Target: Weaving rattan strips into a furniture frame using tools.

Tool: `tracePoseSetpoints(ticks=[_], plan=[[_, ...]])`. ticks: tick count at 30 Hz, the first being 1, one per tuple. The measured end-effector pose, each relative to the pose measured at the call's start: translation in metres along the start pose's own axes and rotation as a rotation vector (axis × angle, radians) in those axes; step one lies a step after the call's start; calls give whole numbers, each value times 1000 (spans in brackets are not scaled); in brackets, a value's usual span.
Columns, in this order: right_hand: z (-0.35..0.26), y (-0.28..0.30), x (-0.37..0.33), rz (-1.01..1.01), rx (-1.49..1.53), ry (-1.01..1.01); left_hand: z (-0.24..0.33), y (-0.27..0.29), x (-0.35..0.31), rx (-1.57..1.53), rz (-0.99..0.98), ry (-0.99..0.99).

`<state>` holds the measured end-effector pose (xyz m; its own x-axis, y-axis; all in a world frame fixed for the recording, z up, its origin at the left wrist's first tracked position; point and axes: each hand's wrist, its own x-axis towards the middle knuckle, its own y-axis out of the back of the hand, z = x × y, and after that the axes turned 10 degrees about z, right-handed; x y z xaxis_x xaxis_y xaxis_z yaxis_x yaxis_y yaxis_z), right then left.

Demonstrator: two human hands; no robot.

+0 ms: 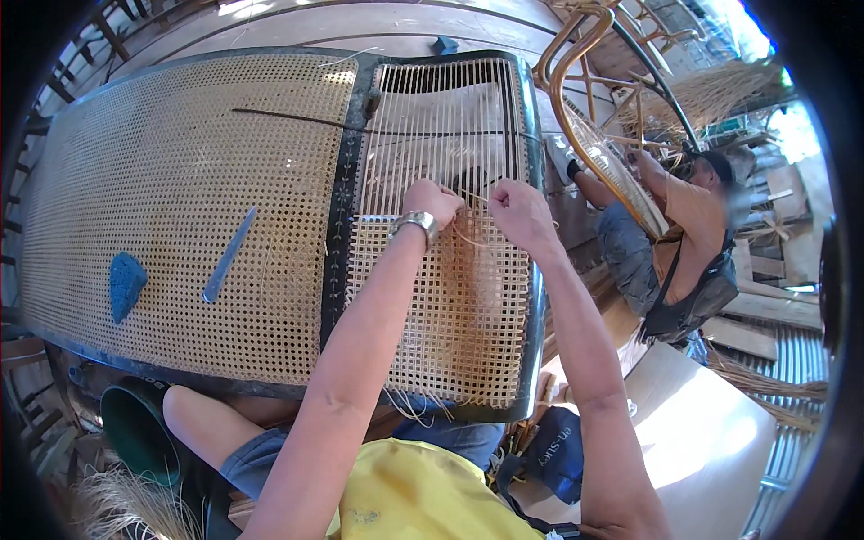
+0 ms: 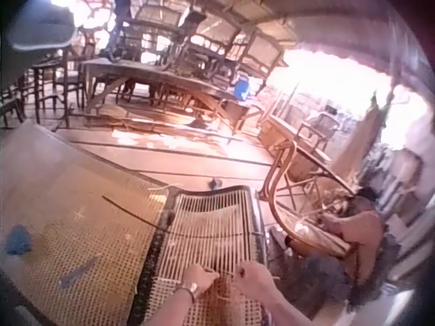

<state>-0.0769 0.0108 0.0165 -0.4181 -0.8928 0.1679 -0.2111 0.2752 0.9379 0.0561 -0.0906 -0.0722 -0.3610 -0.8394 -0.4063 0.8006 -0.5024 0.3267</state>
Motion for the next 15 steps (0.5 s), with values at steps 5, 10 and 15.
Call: tracePoseSetpoints(ticks=[5,10,15], plan=[[-1,-1,-1,-7,2,17,-18,5,-1,-585,-162,192],[-14,-2,0,32,-32,53,-10,6,-6,-35,128,-89],[-8,1,3,-41,9,5,2,7,-9,115,104,-134]])
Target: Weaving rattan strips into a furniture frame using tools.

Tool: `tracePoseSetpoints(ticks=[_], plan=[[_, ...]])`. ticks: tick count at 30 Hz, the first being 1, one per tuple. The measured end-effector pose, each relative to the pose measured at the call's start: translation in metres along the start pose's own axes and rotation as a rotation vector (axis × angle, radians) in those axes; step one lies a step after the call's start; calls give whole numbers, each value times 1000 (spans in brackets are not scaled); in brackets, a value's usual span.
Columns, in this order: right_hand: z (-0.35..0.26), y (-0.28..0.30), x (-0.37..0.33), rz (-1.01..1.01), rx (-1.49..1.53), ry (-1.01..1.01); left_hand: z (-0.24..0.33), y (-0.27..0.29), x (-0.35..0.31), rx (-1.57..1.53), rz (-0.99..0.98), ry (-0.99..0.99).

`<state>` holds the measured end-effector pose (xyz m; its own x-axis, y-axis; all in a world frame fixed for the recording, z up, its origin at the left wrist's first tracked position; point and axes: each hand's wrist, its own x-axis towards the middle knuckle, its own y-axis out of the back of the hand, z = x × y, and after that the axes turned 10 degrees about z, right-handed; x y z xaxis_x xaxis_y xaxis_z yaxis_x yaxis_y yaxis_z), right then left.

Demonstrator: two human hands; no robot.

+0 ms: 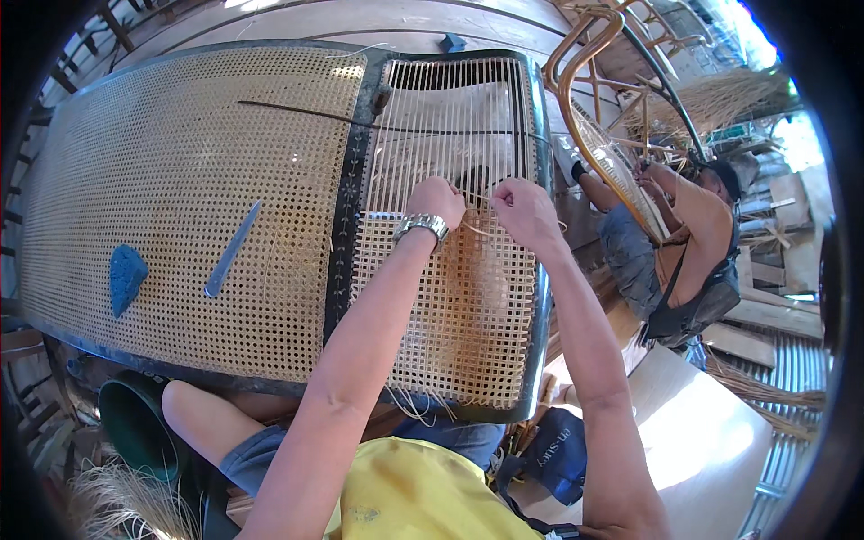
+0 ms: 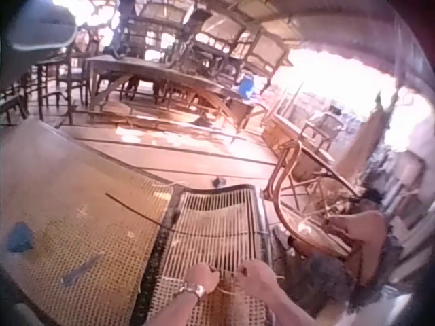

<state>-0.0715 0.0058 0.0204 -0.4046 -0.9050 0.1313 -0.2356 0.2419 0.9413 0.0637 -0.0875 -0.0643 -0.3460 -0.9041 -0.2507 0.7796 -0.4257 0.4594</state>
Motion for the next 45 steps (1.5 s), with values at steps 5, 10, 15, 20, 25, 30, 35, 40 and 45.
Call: tracePoseSetpoints(ticks=[5,10,15,20,25,30,35,40,45], plan=[[-1,-2,3,-17,27,-49,-34,-4,17,-669,-220,375],[0,-9,2,37,-14,42,-22,15,0,-810,-339,480],[-9,-8,5,-9,-15,24,-23,8,2,-724,-257,366],[-16,-6,3,-5,-36,37,-31,-1,10,-108,22,85],[-6,-9,6,17,-58,71,-20,-1,9,-3,33,-38],[-5,-4,6,-28,-14,50,-12,9,9,-257,-115,218],[-6,-1,8,-76,-18,-1,-27,20,13,-663,-311,489],[-11,-10,5,-29,-38,37,-24,17,5,-520,-144,318],[-9,-10,6,-18,-66,101,-22,4,2,194,163,-120]])
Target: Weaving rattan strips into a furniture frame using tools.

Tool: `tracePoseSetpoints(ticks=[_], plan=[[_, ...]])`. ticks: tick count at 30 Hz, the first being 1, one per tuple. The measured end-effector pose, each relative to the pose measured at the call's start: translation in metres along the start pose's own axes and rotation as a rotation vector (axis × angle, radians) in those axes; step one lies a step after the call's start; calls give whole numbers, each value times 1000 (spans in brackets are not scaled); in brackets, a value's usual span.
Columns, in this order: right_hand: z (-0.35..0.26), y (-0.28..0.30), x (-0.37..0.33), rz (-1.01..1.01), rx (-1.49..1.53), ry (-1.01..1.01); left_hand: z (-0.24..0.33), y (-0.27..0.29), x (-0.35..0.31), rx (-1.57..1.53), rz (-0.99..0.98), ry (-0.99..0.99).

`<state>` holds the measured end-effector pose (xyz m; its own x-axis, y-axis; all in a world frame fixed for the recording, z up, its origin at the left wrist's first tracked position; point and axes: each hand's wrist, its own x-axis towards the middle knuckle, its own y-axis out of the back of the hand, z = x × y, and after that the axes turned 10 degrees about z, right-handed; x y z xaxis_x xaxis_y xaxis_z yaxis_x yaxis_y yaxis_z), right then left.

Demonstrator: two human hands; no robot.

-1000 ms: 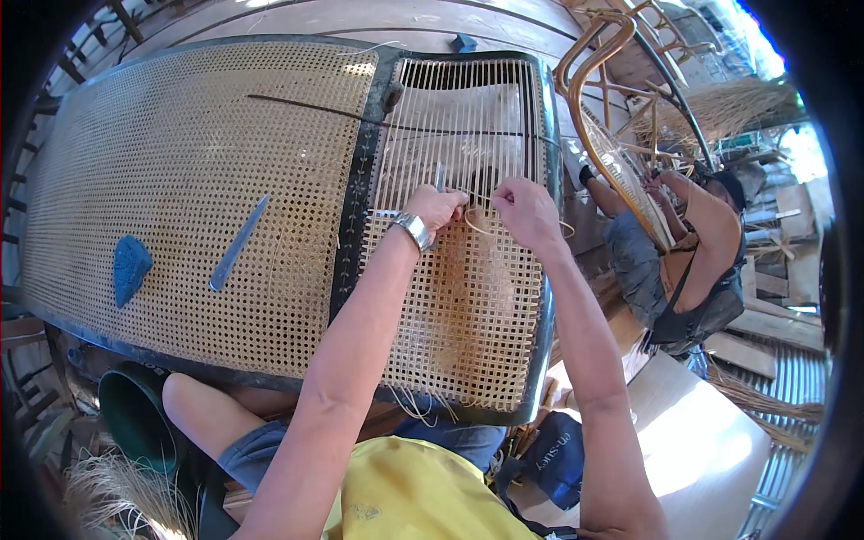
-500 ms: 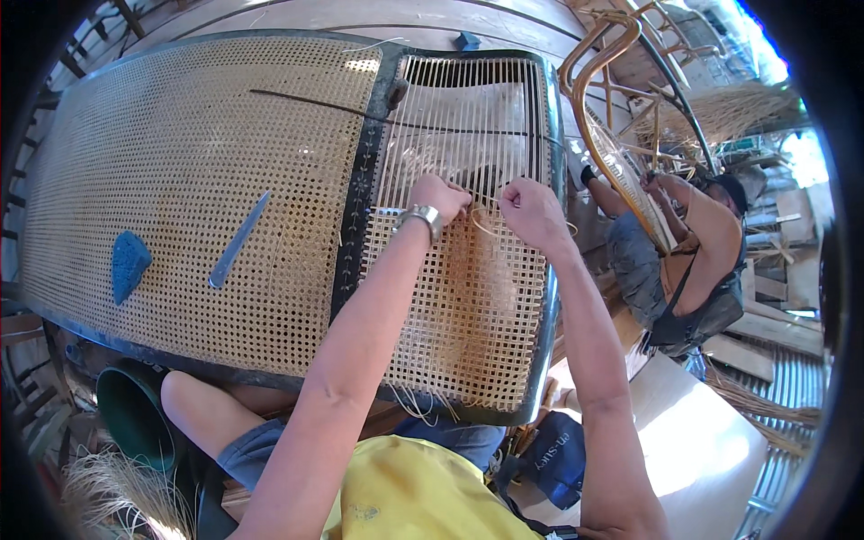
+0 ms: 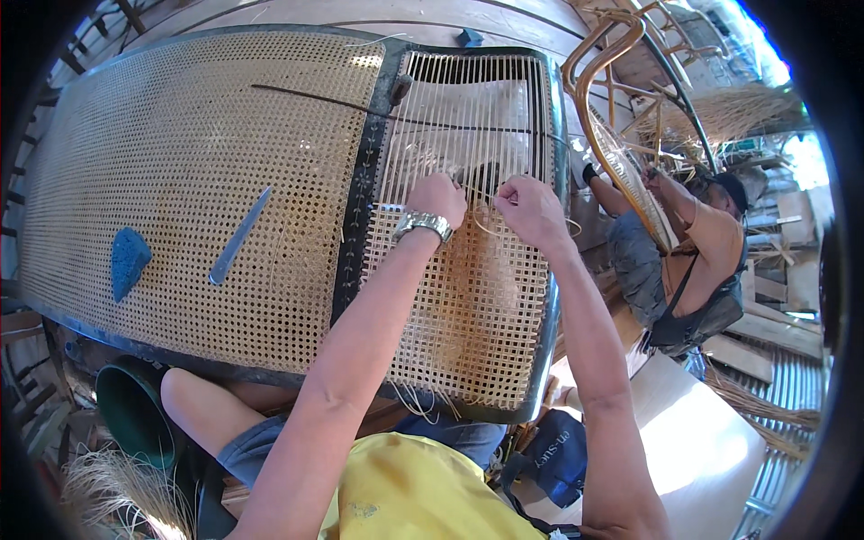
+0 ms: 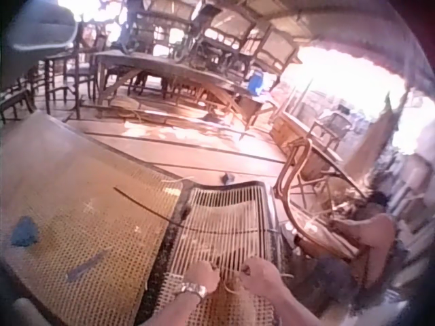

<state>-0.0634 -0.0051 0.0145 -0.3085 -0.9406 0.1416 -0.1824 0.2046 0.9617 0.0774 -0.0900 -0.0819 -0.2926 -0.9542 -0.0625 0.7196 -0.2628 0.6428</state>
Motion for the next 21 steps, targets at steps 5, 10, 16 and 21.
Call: tracePoseSetpoints(ticks=[5,10,16,21], plan=[[4,2,5,-59,59,-70,-11,-8,13,-258,-145,210],[4,-1,3,-93,63,-148,-12,3,6,-959,-331,710],[-4,-3,2,60,30,-3,-16,8,-1,-403,-123,331],[0,3,6,-63,-3,-93,-19,-4,6,-225,-64,191]])
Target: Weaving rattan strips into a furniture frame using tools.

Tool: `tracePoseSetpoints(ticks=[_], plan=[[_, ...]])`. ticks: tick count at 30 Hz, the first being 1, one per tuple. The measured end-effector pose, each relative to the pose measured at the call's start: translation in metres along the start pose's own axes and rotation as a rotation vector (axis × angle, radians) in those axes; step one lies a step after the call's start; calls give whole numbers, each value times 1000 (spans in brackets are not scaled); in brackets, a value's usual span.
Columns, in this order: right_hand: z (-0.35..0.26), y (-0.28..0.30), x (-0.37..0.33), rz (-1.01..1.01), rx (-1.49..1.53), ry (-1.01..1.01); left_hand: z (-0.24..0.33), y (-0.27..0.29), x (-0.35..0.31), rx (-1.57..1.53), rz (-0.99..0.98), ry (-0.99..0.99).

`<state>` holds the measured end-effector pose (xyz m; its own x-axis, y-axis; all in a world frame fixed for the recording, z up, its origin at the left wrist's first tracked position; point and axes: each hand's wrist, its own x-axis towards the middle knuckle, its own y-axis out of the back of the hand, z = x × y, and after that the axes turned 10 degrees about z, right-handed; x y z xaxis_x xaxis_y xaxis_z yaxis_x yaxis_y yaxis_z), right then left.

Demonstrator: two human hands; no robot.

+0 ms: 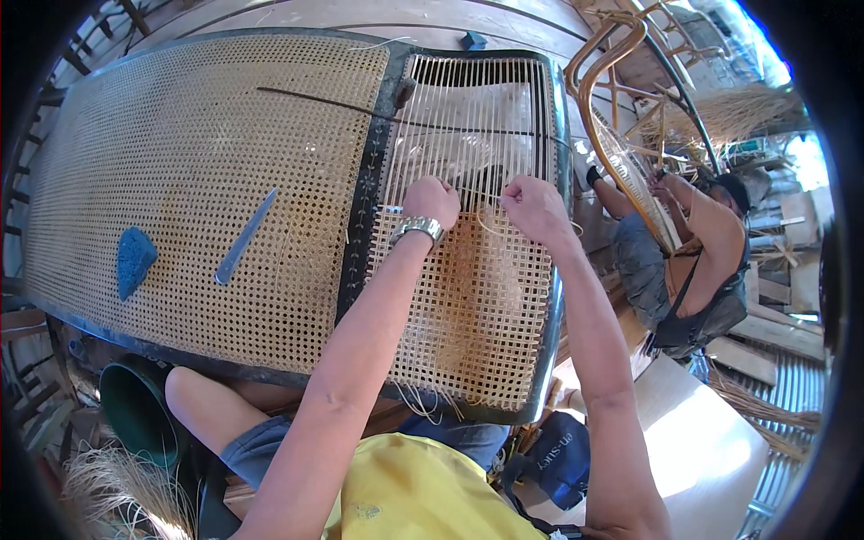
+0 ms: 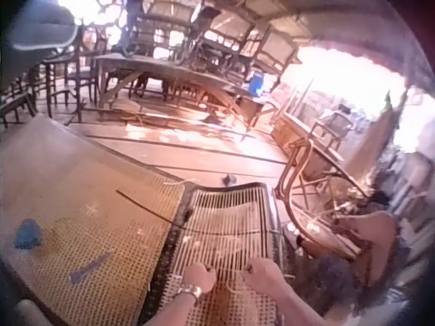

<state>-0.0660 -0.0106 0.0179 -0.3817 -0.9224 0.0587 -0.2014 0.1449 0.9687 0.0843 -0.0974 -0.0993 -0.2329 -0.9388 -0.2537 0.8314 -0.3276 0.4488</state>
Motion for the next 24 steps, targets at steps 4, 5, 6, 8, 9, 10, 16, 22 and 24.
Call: tracePoseSetpoints(ticks=[4,5,6,8,9,10,16,22,24], plan=[[1,-2,3,-11,48,24,-15,1,1,-255,14,121],[-5,-2,5,-3,46,29,-29,-3,6,-252,156,16],[2,-2,2,2,25,10,-21,-3,0,-290,71,23],[3,1,0,6,5,-17,-7,4,-7,-254,-27,40],[0,1,1,11,-3,-27,-5,9,-7,-213,-106,56],[-2,1,2,11,-2,-22,-10,6,-4,-192,-112,14],[0,2,4,-21,-7,-49,4,2,0,18,-85,-3],[-5,0,1,-43,-19,-29,-10,8,7,-504,-274,287],[-16,-4,-5,44,-29,5,-12,9,4,-542,-260,289]])
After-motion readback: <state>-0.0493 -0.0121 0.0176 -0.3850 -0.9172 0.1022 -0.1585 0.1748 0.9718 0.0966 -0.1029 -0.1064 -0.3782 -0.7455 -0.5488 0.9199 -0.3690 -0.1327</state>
